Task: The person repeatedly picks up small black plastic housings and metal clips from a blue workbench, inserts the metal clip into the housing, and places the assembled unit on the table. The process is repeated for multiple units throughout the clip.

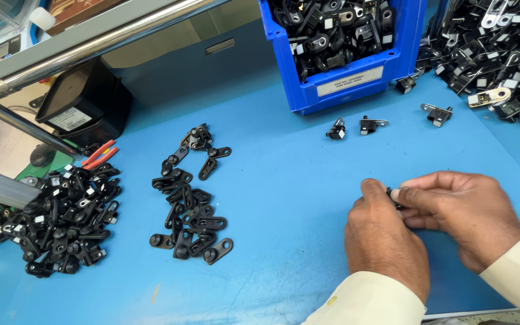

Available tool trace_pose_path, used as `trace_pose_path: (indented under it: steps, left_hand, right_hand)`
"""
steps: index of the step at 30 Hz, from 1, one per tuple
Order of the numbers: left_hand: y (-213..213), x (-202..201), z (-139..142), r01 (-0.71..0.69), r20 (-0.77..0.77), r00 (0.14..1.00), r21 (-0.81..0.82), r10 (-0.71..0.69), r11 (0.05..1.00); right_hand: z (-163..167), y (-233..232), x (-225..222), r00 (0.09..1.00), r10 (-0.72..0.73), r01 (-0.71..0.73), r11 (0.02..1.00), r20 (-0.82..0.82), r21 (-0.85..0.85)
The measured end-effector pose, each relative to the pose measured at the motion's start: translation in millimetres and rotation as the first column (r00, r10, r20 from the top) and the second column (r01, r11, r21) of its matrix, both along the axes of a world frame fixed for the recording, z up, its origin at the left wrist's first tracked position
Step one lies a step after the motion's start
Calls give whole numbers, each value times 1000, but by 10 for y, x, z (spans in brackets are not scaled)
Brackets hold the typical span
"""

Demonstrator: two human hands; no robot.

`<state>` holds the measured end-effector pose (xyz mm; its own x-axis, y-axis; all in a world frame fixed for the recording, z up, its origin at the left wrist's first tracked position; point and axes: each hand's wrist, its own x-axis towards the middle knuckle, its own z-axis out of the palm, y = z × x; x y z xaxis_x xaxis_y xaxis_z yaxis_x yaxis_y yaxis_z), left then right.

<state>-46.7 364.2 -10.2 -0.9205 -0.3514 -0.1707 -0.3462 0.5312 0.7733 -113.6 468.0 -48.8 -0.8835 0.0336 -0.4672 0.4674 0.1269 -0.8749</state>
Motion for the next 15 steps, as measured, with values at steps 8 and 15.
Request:
trace_pose_path:
  steps: [8, 15]
  left_hand:
    - [-108, -89, -141, -219, 17, 974, 337, 226, 916]
    - [-195, -34, -68, -255, 180, 967, 735, 182, 629]
  right_hand:
    - [-125, 140, 8, 966, 204, -214, 976, -157, -49]
    - [-220, 426, -187, 916, 283, -256, 958, 286, -130]
